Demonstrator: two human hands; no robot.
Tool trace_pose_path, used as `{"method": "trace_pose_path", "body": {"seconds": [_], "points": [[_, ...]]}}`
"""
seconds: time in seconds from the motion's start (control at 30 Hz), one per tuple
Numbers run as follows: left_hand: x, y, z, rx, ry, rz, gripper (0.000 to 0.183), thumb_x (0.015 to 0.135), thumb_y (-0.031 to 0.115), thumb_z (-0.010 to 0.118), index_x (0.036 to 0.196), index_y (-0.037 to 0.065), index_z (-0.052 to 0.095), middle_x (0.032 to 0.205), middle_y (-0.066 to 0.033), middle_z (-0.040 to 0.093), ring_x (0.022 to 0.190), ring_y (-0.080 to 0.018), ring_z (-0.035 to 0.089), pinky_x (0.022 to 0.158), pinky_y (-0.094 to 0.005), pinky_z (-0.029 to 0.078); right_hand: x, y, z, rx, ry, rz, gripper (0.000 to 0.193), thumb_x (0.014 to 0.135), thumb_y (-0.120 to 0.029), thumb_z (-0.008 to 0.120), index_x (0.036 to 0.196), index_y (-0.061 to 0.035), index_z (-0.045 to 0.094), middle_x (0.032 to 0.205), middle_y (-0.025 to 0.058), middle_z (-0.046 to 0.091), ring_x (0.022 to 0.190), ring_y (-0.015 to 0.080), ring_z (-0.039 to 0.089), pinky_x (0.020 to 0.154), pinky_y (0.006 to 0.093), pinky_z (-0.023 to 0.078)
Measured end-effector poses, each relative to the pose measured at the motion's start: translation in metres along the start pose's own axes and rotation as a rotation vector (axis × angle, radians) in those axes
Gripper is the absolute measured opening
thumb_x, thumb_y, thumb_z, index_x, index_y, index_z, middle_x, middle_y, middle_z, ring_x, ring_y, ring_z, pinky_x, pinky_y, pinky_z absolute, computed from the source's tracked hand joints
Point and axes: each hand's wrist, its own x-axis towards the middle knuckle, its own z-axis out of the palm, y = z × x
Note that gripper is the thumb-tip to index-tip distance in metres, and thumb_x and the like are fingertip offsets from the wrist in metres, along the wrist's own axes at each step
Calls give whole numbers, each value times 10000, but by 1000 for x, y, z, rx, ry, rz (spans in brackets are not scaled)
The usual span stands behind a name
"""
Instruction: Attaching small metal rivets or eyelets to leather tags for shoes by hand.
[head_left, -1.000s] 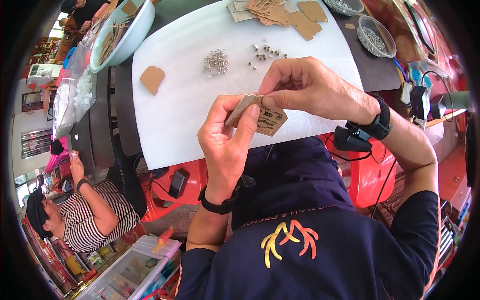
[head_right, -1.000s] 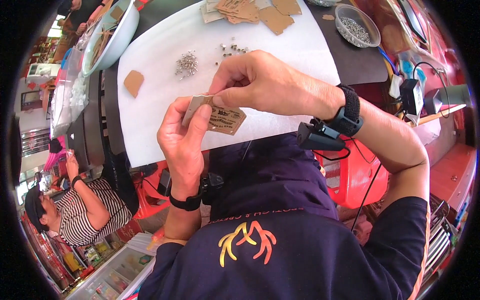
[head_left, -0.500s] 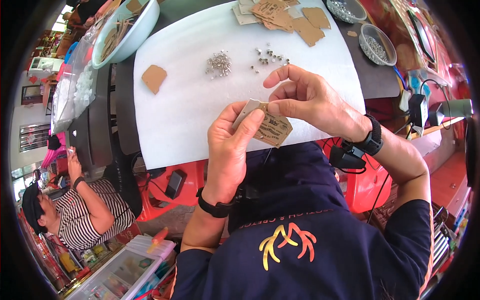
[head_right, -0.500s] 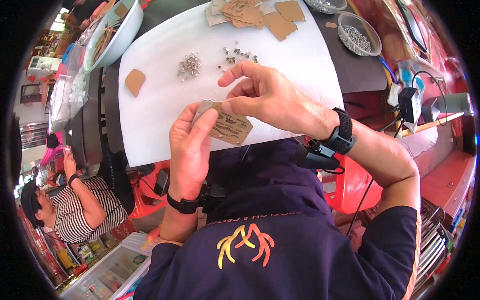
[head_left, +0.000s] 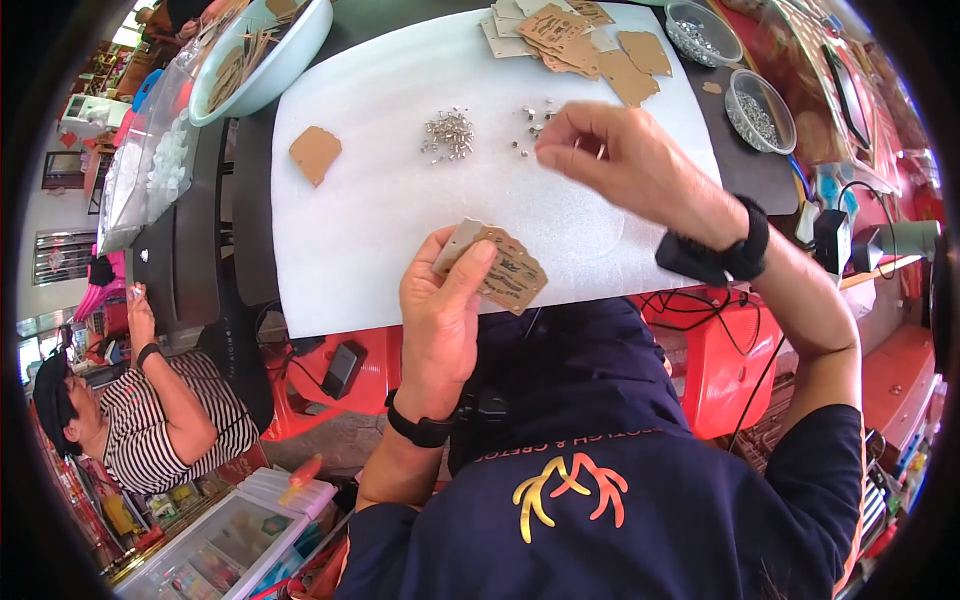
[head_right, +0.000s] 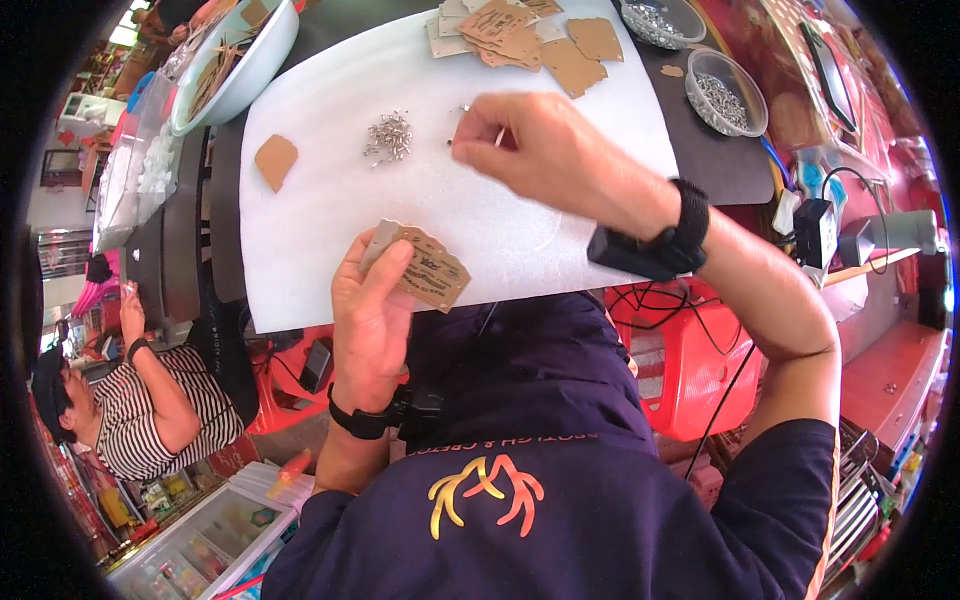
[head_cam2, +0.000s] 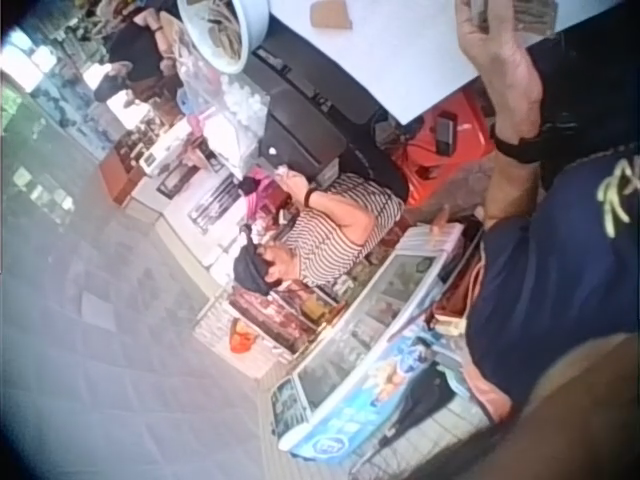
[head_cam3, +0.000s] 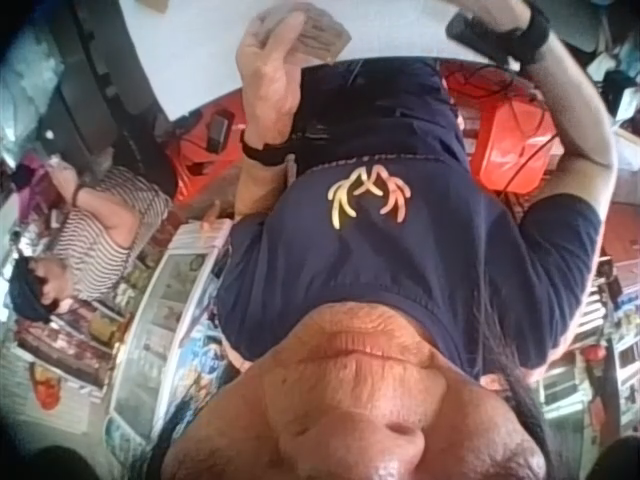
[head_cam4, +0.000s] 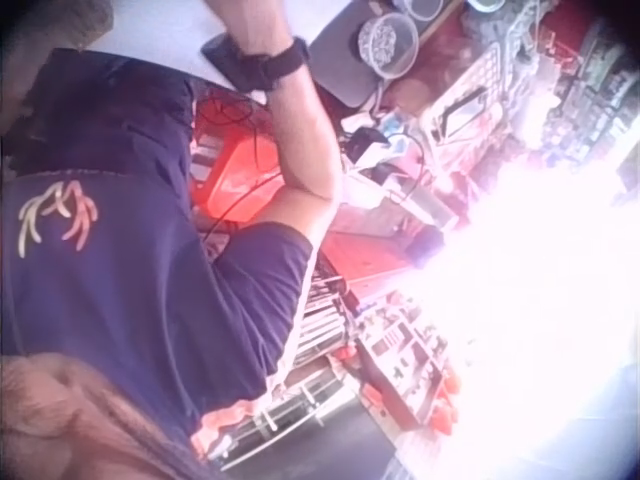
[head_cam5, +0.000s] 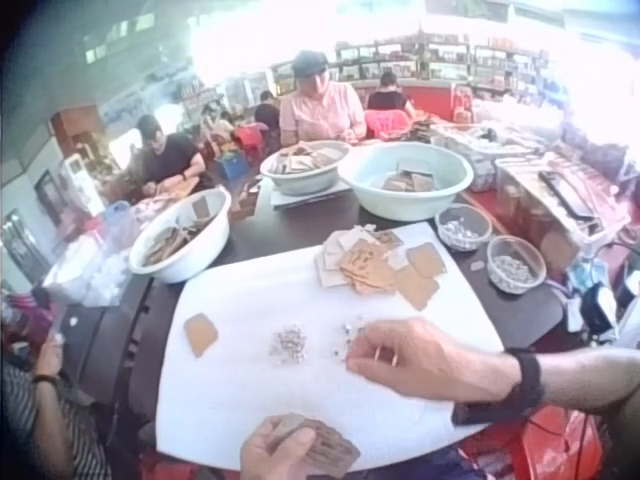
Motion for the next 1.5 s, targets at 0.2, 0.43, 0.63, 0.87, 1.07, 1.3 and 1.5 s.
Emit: {"method": "trace_pose_path", "body": {"seconds": [0.2, 0.43, 0.63, 0.87, 1.07, 1.3, 1.5], "points": [[4, 7, -13, -11, 46, 71, 259, 914, 79, 678, 1141, -4, 584, 1029, -94, 679, 934, -141, 646, 875, -306, 504, 30, 20, -9, -410, 38, -170, 150, 847, -181, 634, 856, -38, 676, 773, 127, 677, 729, 322, 659, 655, 413, 508], [4, 9, -16, -5, 58, 63, 269, 905, 84, 692, 1135, -7, 588, 1036, -81, 671, 937, -128, 637, 870, -290, 502, 35, 20, 13, -572, -34, -246, 164, 855, -195, 622, 841, -42, 679, 804, 130, 648, 757, 338, 636, 661, 440, 498], [4, 8, -15, 8, 43, 82, 274, 905, 83, 693, 1139, -12, 586, 1026, -73, 669, 931, -116, 632, 866, -275, 498, 36, 19, 19, -591, -43, -238, 145, 860, -162, 603, 864, -29, 660, 832, 135, 645, 775, 336, 635, 681, 435, 498], [6, 8, -14, 2, 53, 96, 271, 903, 70, 691, 1135, -21, 585, 1021, -77, 672, 923, -112, 632, 859, -266, 497, 30, 22, 13, -553, -49, -290, 146, 845, -159, 588, 847, -27, 651, 818, 137, 639, 749, 339, 628, 664, 435, 495], [7, 8, -16, 6, 37, 95, 276, 904, 82, 697, 1135, -20, 586, 1016, -81, 676, 919, -113, 634, 855, -264, 496, 35, 10, 4, -673, -105, -178, 158, 848, -178, 600, 800, -44, 667, 801, 120, 640, 754, 330, 630, 668, 426, 495], [9, 8, -14, 11, 29, 96, 260, 904, 87, 698, 1123, -10, 597, 1008, -76, 678, 913, -111, 634, 853, -262, 495, 49, 24, 16, -644, 9, -362, 147, 856, -177, 621, 797, -55, 675, 822, 107, 649, 739, 312, 643, 663, 421, 501], [10, 5, -15, 7, 36, 95, 261, 897, 76, 706, 1122, -3, 602, 1012, -68, 675, 929, -108, 629, 870, -266, 490, 54, 21, 22, -687, -15, -395, 96, 818, -128, 616, 791, -48, 662, 811, 110, 643, 729, 310, 647, 642, 422, 500]]}}
